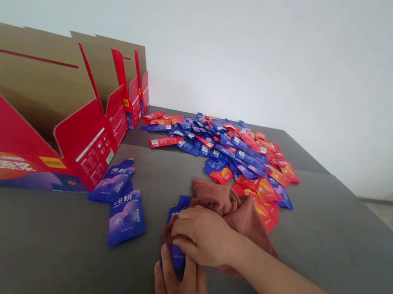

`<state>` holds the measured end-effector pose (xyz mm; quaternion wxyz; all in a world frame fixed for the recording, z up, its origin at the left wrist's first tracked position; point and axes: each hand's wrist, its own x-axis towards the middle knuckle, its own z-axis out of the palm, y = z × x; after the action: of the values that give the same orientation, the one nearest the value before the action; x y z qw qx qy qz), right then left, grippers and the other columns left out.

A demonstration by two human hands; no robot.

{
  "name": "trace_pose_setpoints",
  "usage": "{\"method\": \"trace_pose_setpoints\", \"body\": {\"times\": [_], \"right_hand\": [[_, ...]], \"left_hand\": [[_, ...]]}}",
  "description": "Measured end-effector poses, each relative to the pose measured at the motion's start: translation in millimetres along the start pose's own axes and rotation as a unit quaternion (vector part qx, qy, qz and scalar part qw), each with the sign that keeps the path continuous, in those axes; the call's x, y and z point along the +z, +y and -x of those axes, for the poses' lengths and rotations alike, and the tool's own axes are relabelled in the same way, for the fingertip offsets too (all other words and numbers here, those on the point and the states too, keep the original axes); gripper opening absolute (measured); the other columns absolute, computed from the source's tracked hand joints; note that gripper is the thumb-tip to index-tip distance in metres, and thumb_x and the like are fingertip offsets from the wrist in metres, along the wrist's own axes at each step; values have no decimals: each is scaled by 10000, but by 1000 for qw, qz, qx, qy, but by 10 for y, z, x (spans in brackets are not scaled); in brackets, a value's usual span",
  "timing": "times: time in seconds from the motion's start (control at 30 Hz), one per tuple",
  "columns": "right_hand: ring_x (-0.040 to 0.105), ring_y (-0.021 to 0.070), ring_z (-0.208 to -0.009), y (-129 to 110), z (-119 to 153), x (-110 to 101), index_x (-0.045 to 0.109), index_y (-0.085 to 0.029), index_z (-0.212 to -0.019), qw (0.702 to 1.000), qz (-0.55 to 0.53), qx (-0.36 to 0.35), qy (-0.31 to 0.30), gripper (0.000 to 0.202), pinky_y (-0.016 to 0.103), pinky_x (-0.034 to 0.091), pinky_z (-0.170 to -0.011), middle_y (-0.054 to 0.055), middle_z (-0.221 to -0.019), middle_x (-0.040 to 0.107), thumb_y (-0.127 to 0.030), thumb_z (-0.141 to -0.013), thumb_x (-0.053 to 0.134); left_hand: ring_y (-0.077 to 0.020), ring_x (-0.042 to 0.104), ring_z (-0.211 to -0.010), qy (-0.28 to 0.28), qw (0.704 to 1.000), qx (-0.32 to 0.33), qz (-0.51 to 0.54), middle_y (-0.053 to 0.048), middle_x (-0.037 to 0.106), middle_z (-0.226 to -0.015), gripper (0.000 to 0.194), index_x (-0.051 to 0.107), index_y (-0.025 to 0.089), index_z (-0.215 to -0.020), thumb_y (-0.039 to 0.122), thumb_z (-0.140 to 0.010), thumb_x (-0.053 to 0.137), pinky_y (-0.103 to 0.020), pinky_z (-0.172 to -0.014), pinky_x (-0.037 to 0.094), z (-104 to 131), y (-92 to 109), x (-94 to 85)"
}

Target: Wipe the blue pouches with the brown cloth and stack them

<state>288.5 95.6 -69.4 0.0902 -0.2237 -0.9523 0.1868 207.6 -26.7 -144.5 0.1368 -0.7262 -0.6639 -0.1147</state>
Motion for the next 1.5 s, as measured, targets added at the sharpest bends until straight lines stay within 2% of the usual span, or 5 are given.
{"method": "trace_pose_setpoints", "body": {"times": [0.33,0.63,1.07,1.33,1.5], "right_hand": [[580,166,-878,242,-20,-34,633,-178,-942,987,48,144,48,164,272,389,-783,46,-905,631,-234,-908,482],[549,156,-847,-5,25,20,619,-197,-910,999,7,-28,26,118,277,384,-780,14,-864,617,-237,-877,513],[575,162,-848,272,-18,-25,629,-174,-922,985,51,153,62,156,269,388,-757,44,-892,626,-217,-903,480],[547,170,-859,6,21,2,624,-189,-914,999,24,-8,26,138,289,376,-781,32,-877,613,-250,-889,503],[560,164,-878,47,-4,2,630,-181,-945,999,20,39,18,157,279,385,-784,39,-925,627,-226,-896,488]], "left_hand": [[-475,471,-1157,-8,1000,0,2,-31,611,-1247,378,696,263,-1045,217,-674,752,-575,-848,536,-27,-10,-38],[-470,481,-1148,2,1000,-15,20,-41,655,-1136,408,689,265,-1061,211,-662,756,-576,-876,519,-2,22,-7],[-472,459,-1171,-23,1000,0,7,-40,591,-1270,380,687,270,-1068,163,-703,703,-590,-863,515,-14,-12,-36],[-455,473,-1164,-7,1000,-10,17,-47,618,-1169,389,677,288,-1082,202,-704,701,-586,-891,499,19,18,44],[-436,472,-1173,-13,1000,-1,2,-52,575,-1251,375,672,284,-1096,201,-730,665,-553,-891,507,27,0,31]]}}
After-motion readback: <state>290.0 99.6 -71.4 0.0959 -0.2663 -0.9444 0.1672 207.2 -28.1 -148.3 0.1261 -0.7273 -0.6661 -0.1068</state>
